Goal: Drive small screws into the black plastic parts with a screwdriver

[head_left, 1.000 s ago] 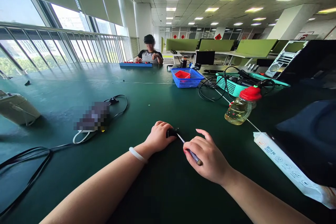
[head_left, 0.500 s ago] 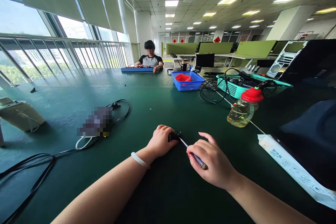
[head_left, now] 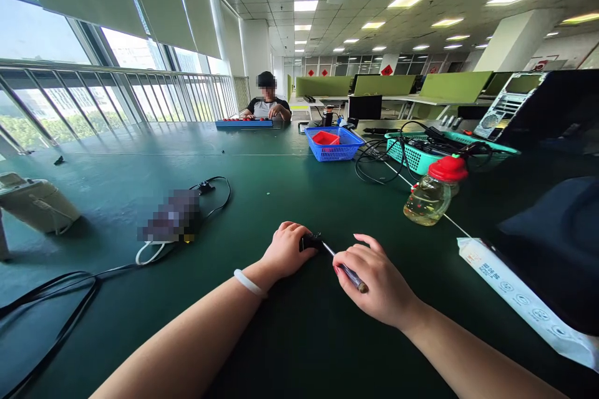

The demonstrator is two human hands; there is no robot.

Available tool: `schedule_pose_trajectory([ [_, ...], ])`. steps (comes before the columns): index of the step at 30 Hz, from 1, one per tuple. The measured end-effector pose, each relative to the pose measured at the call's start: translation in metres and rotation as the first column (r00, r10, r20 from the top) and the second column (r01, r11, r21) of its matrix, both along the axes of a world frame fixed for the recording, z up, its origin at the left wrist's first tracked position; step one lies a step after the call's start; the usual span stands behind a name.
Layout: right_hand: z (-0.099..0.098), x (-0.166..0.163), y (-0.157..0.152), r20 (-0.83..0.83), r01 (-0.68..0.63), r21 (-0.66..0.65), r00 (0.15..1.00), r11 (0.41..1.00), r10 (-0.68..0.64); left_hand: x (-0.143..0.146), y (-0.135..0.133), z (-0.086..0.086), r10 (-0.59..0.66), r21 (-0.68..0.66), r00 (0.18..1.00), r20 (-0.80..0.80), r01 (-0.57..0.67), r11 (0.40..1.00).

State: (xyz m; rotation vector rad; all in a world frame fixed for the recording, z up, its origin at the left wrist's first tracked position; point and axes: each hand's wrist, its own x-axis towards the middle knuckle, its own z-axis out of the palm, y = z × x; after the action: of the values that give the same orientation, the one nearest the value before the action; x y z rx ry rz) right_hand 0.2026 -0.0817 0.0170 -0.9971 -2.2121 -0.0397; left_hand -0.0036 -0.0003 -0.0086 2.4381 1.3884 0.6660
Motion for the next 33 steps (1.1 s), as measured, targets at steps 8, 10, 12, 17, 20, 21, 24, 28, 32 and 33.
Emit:
schedule_pose_trajectory([
  [8, -0.004, 0.007, 0.007, -0.250, 0.002, -0.181, 0.967, 0.984, -0.048, 0.001, 0.000, 0.001, 0.002, -0.008, 1.000, -0.008, -0.002, 1.000],
  [10, -0.007, 0.011, 0.012, -0.367, -0.007, -0.330, 0.922, 0.944, -0.121, 0.001, 0.000, 0.001, -0.001, -0.018, 1.000, -0.007, 0.001, 1.000],
  [12, -0.012, 0.015, 0.019, -0.494, -0.072, -0.473, 0.847, 0.878, -0.197, 0.001, 0.001, 0.002, -0.003, -0.028, 1.000, -0.010, 0.003, 1.000],
  [17, -0.022, 0.018, 0.034, -0.763, -0.314, -0.605, 0.490, 0.731, -0.421, 0.002, 0.001, 0.003, -0.012, -0.032, 1.000, -0.016, 0.011, 0.999],
  [20, -0.022, 0.019, 0.036, -0.783, -0.390, -0.619, 0.374, 0.681, -0.498, 0.001, 0.001, 0.003, -0.016, -0.021, 1.000, -0.020, 0.016, 1.000],
  [21, -0.021, 0.020, 0.036, -0.785, -0.401, -0.618, 0.358, 0.676, -0.505, 0.001, 0.000, 0.003, -0.017, -0.019, 1.000, -0.022, 0.016, 1.000],
  [24, -0.020, 0.020, 0.035, -0.786, -0.416, -0.619, 0.339, 0.666, -0.517, 0.002, 0.000, 0.004, -0.015, -0.023, 1.000, -0.027, 0.014, 1.000],
  [28, -0.020, 0.021, 0.035, -0.781, -0.418, -0.624, 0.336, 0.660, -0.526, 0.002, 0.000, 0.004, -0.009, -0.028, 1.000, -0.021, 0.008, 1.000],
  [32, -0.020, 0.021, 0.036, -0.778, -0.403, -0.628, 0.351, 0.666, -0.521, 0.002, 0.000, 0.003, -0.013, -0.027, 1.000, -0.012, 0.013, 1.000],
  [33, -0.020, 0.020, 0.036, -0.779, -0.401, -0.627, 0.354, 0.668, -0.518, 0.002, 0.000, 0.004, -0.013, -0.027, 1.000, -0.012, 0.012, 1.000],
])
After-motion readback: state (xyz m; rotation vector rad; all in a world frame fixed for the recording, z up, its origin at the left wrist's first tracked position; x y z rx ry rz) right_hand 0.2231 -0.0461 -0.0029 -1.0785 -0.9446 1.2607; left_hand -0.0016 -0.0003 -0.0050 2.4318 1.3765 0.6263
